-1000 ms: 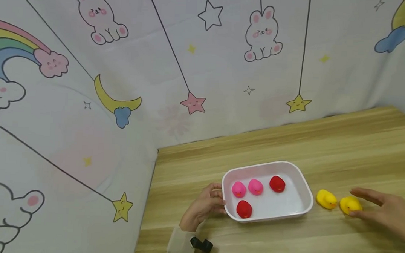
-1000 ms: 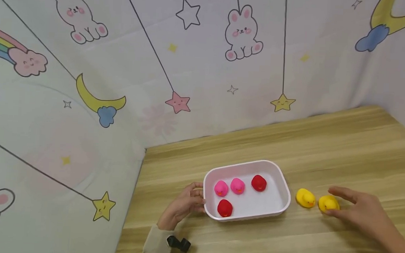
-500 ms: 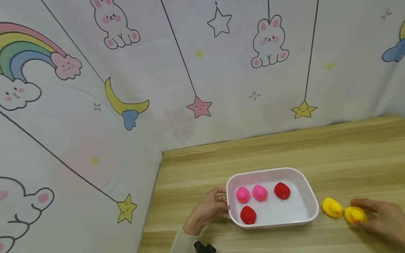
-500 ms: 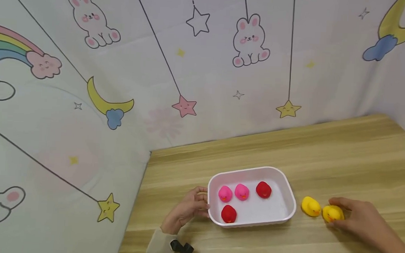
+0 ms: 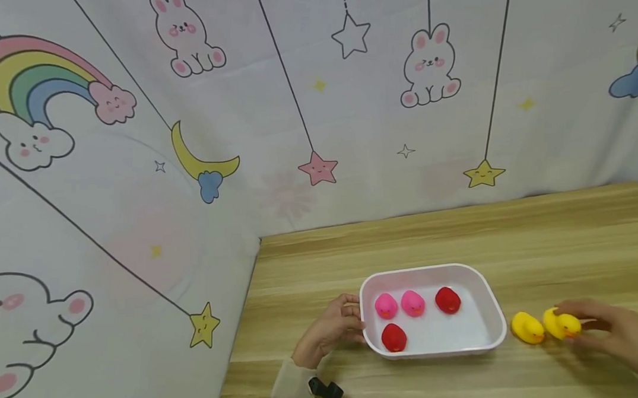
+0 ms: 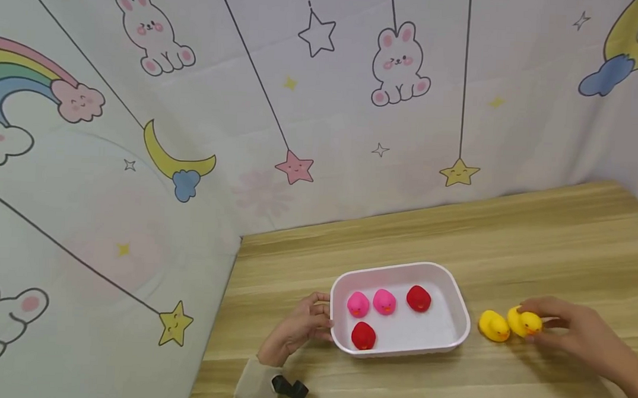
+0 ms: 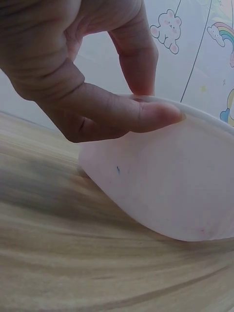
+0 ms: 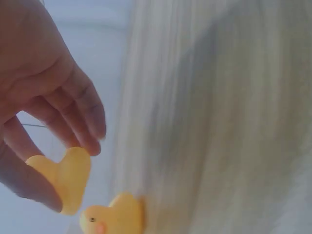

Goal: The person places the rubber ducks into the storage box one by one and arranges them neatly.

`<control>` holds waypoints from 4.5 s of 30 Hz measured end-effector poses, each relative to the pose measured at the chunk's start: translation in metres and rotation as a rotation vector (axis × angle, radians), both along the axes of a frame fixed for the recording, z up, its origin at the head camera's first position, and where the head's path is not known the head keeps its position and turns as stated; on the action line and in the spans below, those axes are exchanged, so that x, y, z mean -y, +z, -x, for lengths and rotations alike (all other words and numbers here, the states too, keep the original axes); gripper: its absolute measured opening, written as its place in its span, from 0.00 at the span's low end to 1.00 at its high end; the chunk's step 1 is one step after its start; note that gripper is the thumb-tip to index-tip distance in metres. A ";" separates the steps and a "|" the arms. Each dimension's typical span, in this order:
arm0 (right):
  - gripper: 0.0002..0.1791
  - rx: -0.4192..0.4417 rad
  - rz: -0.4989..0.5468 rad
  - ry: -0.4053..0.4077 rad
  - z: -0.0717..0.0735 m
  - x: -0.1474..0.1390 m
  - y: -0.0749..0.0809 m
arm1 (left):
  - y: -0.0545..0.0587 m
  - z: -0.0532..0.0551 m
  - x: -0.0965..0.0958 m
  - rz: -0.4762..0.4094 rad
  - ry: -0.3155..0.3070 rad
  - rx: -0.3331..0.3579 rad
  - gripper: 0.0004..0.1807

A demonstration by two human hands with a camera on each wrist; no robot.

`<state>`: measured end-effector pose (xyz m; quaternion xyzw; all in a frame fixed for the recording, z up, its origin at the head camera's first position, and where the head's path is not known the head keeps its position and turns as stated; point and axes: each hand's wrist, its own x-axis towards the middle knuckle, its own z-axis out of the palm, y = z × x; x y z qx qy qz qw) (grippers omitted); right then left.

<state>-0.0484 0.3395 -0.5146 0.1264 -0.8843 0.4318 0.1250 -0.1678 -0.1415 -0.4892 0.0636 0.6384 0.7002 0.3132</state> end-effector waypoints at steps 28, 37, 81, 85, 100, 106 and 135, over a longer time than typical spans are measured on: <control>0.25 0.315 0.276 0.075 0.045 0.038 0.059 | 0.004 -0.002 -0.006 0.030 0.061 0.015 0.28; 0.24 0.329 0.271 0.258 0.073 0.073 0.072 | 0.012 -0.008 -0.010 0.136 0.114 -0.098 0.36; 0.19 0.321 0.007 0.540 0.093 0.181 0.039 | 0.031 -0.009 -0.018 0.268 0.106 -0.092 0.40; 0.17 0.254 -0.062 0.476 0.089 0.185 0.038 | 0.031 -0.008 -0.018 0.265 0.109 -0.084 0.40; 0.17 0.260 -0.243 0.368 0.081 0.197 0.030 | 0.032 -0.008 -0.018 0.267 0.103 -0.078 0.40; 0.17 0.209 -0.259 0.357 0.076 0.193 0.034 | 0.031 -0.008 -0.018 0.258 0.100 -0.074 0.40; 0.41 0.242 -0.030 0.086 0.022 0.047 0.030 | 0.017 -0.007 -0.008 0.164 0.065 -0.077 0.39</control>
